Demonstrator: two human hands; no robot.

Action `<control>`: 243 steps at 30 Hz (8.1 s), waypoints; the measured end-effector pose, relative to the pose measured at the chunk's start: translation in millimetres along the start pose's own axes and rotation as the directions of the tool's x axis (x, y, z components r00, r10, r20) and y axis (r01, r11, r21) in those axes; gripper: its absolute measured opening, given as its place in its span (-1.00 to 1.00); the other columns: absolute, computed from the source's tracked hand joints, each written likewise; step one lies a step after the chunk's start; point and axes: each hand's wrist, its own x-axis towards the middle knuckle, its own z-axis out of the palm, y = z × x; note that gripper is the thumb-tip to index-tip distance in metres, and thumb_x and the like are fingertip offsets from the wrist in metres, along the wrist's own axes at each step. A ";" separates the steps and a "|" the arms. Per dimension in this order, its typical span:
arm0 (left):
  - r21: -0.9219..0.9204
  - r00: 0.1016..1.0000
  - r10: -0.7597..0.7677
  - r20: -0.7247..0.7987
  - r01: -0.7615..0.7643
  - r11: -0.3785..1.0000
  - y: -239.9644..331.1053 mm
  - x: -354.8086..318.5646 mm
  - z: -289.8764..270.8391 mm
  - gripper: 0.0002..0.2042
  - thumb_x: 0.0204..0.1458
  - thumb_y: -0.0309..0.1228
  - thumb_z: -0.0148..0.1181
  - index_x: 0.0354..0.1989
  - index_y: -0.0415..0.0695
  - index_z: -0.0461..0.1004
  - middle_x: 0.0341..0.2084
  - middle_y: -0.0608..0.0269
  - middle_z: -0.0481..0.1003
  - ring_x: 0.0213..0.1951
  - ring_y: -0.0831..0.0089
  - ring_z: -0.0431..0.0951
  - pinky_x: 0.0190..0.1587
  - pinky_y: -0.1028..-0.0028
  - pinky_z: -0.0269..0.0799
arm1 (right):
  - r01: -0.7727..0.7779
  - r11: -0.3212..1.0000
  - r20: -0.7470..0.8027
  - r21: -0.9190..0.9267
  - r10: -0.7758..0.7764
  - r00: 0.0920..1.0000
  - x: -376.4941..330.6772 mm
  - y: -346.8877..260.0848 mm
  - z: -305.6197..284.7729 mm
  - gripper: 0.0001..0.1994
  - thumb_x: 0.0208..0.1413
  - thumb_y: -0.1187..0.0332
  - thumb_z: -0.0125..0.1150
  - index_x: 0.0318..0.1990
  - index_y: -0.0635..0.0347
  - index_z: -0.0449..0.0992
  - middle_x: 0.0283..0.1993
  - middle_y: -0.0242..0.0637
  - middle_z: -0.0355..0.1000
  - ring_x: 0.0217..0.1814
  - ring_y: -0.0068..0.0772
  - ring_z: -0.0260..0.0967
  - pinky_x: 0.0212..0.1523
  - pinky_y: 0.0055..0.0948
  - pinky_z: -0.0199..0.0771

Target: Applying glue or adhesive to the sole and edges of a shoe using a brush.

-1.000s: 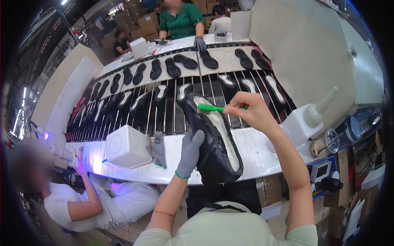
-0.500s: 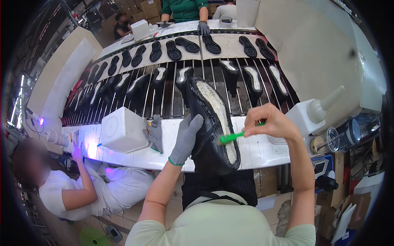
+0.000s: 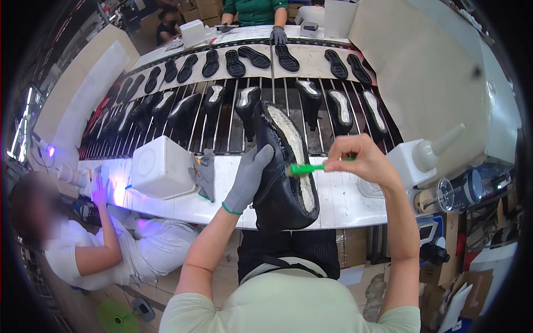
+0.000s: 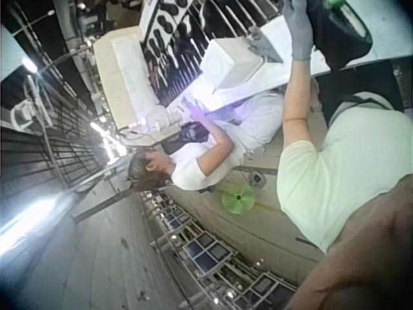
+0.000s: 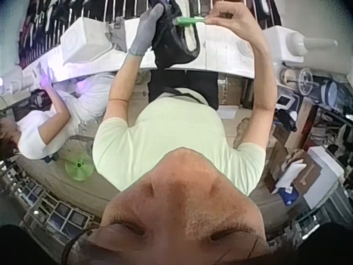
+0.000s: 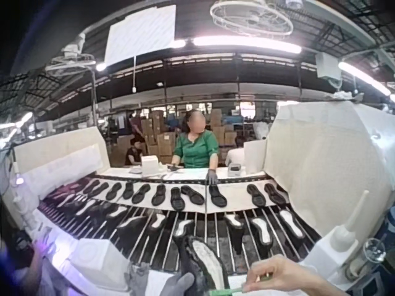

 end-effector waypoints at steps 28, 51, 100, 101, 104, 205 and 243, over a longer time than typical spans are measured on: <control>-0.173 0.803 -0.534 0.265 0.584 0.793 -19.1 -33.5 40.4 -0.60 0.29 -0.16 -0.12 0.17 -0.13 0.33 -0.09 0.21 0.51 -0.15 0.53 0.55 -0.05 0.55 0.47 | -0.072 0.993 0.538 0.097 0.009 0.843 35.0 -18.8 -11.5 -0.85 -0.16 0.44 0.46 -0.48 0.34 0.62 -0.47 -0.26 0.51 -0.39 -0.51 0.43 -0.40 -0.57 0.32; -0.521 0.989 -0.145 0.033 0.141 0.842 -55.3 -17.8 24.1 -0.62 0.26 -0.13 -0.10 0.09 -0.10 0.36 -0.04 0.31 0.42 -0.01 0.47 0.44 0.07 0.43 0.34 | 0.040 0.576 -0.046 0.817 -0.003 0.999 -16.3 64.4 -45.6 -0.76 0.18 0.31 0.15 -0.34 0.37 0.51 -0.51 -0.21 0.48 -0.75 -0.67 0.14 -0.77 -0.67 0.02; 0.202 0.973 0.177 -0.149 -0.145 0.969 -39.4 -3.0 -18.5 -0.65 0.05 -0.35 0.23 -0.05 -0.31 0.46 -0.25 0.19 0.55 -0.20 0.47 0.54 -0.10 0.48 0.45 | 0.050 0.611 -0.206 0.790 0.188 0.960 -88.6 59.9 38.5 -0.88 -0.01 0.46 0.32 -0.48 0.29 0.51 -0.43 -0.22 0.49 -0.53 -0.62 0.29 -0.58 -0.63 0.22; 0.257 0.990 0.050 -0.132 -0.015 0.966 -43.2 -1.5 -26.1 -0.63 0.05 -0.31 0.23 -0.04 -0.32 0.46 -0.29 0.20 0.56 -0.24 0.49 0.54 -0.14 0.50 0.45 | 0.054 0.611 -0.212 0.789 0.190 0.959 -100.8 75.1 42.7 -0.88 -0.01 0.46 0.32 -0.48 0.29 0.51 -0.43 -0.22 0.49 -0.53 -0.62 0.29 -0.58 -0.63 0.22; 0.727 0.993 -0.071 -0.099 0.121 0.676 -69.5 2.9 -47.0 -0.51 0.10 -0.15 0.15 0.08 -0.28 0.43 -0.33 0.05 0.60 -0.28 0.43 0.59 -0.19 0.45 0.45 | 0.064 0.453 -0.248 0.889 0.358 0.900 -121.7 114.1 63.4 -0.81 0.08 0.36 0.28 -0.48 0.23 0.43 -0.42 -0.20 0.48 -0.58 -0.63 0.19 -0.61 -0.65 0.14; 0.994 0.954 0.280 -0.107 0.109 0.010 -202.6 141.6 -25.3 -0.40 0.13 -0.07 -0.09 0.24 -0.26 0.22 0.30 -0.12 0.11 0.38 -0.09 -0.12 0.38 0.01 -0.29 | 0.461 0.784 0.170 0.416 -0.565 0.807 18.2 -38.6 156.7 -0.66 -0.35 0.73 0.02 -0.35 0.21 0.53 -0.34 -0.20 0.46 -0.31 -0.21 0.41 -0.23 -0.35 0.40; 0.981 0.940 0.281 -0.193 0.184 0.061 -202.4 143.6 -15.5 -0.46 0.13 -0.10 -0.07 0.15 -0.27 0.33 0.25 -0.14 0.17 0.36 -0.02 -0.04 0.38 0.08 -0.19 | 0.525 0.629 0.133 0.573 -0.704 0.698 28.1 -11.1 136.1 -0.81 -0.23 0.53 0.18 -0.35 0.32 0.54 -0.32 -0.15 0.48 -0.30 -0.17 0.42 -0.28 -0.34 0.41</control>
